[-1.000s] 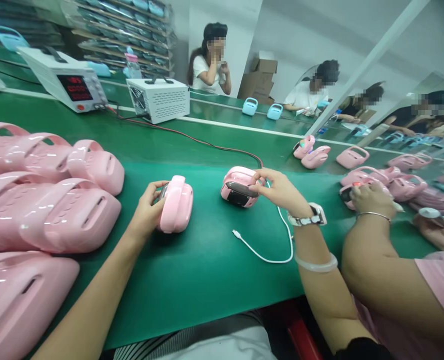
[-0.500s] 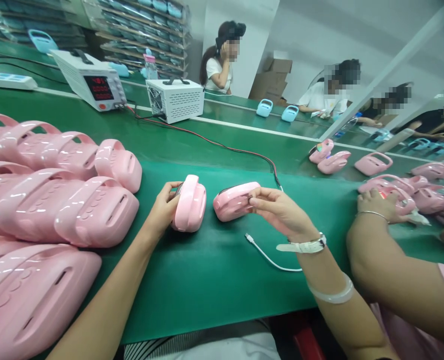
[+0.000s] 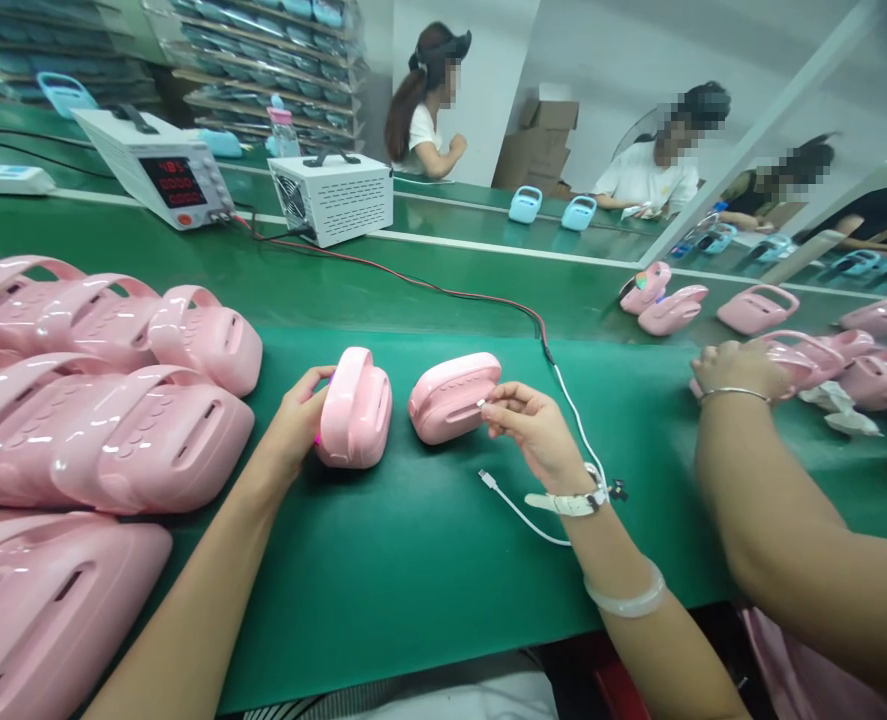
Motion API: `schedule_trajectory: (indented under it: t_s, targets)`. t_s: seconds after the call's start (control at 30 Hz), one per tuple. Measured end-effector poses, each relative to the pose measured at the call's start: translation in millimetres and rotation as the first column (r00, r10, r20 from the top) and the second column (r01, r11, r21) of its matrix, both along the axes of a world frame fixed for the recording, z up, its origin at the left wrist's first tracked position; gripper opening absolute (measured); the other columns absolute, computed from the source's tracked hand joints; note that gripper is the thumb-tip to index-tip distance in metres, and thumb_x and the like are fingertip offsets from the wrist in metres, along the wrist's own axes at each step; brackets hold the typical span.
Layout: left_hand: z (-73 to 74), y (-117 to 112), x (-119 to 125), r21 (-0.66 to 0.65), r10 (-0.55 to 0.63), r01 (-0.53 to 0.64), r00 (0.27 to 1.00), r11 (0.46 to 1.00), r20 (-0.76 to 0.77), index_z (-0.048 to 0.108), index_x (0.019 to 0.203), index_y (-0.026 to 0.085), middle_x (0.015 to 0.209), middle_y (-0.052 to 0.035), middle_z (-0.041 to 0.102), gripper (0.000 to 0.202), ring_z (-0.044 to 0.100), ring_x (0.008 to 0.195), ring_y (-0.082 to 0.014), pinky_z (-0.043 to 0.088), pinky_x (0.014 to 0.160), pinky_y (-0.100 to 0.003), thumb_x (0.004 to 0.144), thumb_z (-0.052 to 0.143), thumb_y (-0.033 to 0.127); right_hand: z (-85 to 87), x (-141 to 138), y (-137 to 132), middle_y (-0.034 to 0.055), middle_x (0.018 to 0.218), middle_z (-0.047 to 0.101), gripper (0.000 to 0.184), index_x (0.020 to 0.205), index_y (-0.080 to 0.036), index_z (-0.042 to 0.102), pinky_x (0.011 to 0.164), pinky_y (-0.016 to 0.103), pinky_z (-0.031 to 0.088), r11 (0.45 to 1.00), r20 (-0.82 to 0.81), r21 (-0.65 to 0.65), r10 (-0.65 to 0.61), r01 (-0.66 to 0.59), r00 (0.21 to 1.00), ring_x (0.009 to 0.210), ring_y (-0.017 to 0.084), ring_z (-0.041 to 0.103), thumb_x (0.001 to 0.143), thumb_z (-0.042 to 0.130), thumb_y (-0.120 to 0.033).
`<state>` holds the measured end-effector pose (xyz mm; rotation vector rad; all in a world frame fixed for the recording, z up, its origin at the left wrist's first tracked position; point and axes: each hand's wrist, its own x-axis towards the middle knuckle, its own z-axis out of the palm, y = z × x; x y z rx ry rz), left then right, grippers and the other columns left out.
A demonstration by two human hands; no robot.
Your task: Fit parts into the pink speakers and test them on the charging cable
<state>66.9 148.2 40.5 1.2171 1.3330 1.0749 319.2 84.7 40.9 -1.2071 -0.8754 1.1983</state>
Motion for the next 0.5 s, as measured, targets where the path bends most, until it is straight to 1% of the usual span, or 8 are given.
schedule_trajectory:
  t_s: [0.2,0.27,0.3,0.33,0.37,0.43,0.47,0.5]
  targets:
    - [-3.6,-1,-1,0.038,0.015,-0.015,1.000,0.999,-0.008,0.062,0.082,0.017,0.082,-0.0009,0.064,0.036,0.054,0.084,-0.0209,0.041,0.070,-0.026,0.063,0.070,0.046,-7.8,-14,-10,-0.0033,0.061,0.066,0.046,0.071,-0.018,0.056,0.050,0.024,0.048,0.999,0.013,0.003,-0.040,0.040,0.999,0.047,0.012,0.060,0.049,0.094,-0.033]
    - [-2.9,-3,-3,0.053,0.033,-0.032,0.999,0.998,-0.020,0.064,0.092,0.016,0.092,-0.0032,0.067,0.038,0.058,0.091,-0.0229,0.044,0.075,-0.028,0.066,0.069,0.044,-8.4,-17,-11,-0.0041,0.059,0.064,0.047,0.069,-0.018,0.053,0.050,0.023,0.047,0.998,0.003,-0.002,-0.063,0.063,0.998,0.046,0.012,0.061,0.050,0.093,-0.033]
    - [-0.4,-6,-3,0.110,0.090,-0.085,0.995,0.990,-0.034,0.065,0.098,0.016,0.099,-0.0040,0.068,0.039,0.059,0.095,-0.0234,0.045,0.079,-0.029,0.068,0.069,0.041,-9.2,-18,-11,-0.0046,0.059,0.064,0.048,0.068,-0.018,0.052,0.049,0.023,0.046,0.997,-0.010,-0.002,-0.076,0.076,0.997,0.045,0.012,0.061,0.050,0.093,-0.032]
    - [4.0,-10,-2,0.216,0.184,-0.172,0.982,0.961,-0.041,0.064,0.103,0.017,0.106,-0.0043,0.067,0.039,0.059,0.100,-0.0233,0.046,0.083,-0.030,0.071,0.069,0.038,-10.2,-20,-11,-0.0050,0.059,0.063,0.048,0.067,-0.018,0.050,0.048,0.022,0.045,0.996,-0.028,-0.003,-0.089,0.088,0.996,0.044,0.011,0.060,0.050,0.093,-0.032]
    - [10.1,-16,1,0.352,0.292,-0.264,0.956,0.898,-0.028,0.064,0.107,0.018,0.111,-0.0038,0.066,0.038,0.060,0.103,-0.0226,0.046,0.087,-0.031,0.073,0.069,0.034,-11.3,-21,-11,-0.0052,0.059,0.063,0.049,0.066,-0.018,0.049,0.047,0.022,0.045,0.996,-0.048,-0.007,-0.093,0.093,0.995,0.043,0.011,0.060,0.050,0.093,-0.032]
    - [25.3,-32,10,0.611,0.435,-0.383,0.898,0.692,0.070,0.065,0.108,0.021,0.113,-0.0013,0.065,0.033,0.061,0.105,-0.0215,0.047,0.093,-0.034,0.076,0.069,0.026,-13.0,-23,-10,-0.0053,0.058,0.063,0.050,0.066,-0.019,0.047,0.046,0.022,0.045,0.996,-0.092,-0.008,-0.091,0.090,0.992,0.042,0.011,0.060,0.050,0.093,-0.031]
    - [32.7,-41,17,0.686,0.419,-0.369,0.902,0.627,0.101,0.066,0.106,0.022,0.111,-0.0003,0.066,0.029,0.061,0.104,-0.0217,0.047,0.096,-0.036,0.078,0.068,0.023,-13.5,-24,-10,-0.0055,0.057,0.063,0.051,0.066,-0.019,0.046,0.046,0.022,0.045,0.996,-0.113,-0.004,-0.089,0.089,0.990,0.042,0.011,0.059,0.050,0.092,-0.032]
    - [38.6,-49,25,0.726,0.348,-0.299,0.933,0.620,0.087,0.067,0.104,0.023,0.108,0.0006,0.066,0.024,0.062,0.105,-0.0217,0.048,0.097,-0.037,0.080,0.066,0.021,-13.7,-24,-10,-0.0054,0.057,0.063,0.050,0.066,-0.019,0.046,0.047,0.022,0.045,0.996,-0.128,0.002,-0.088,0.089,0.988,0.041,0.011,0.059,0.051,0.092,-0.032]
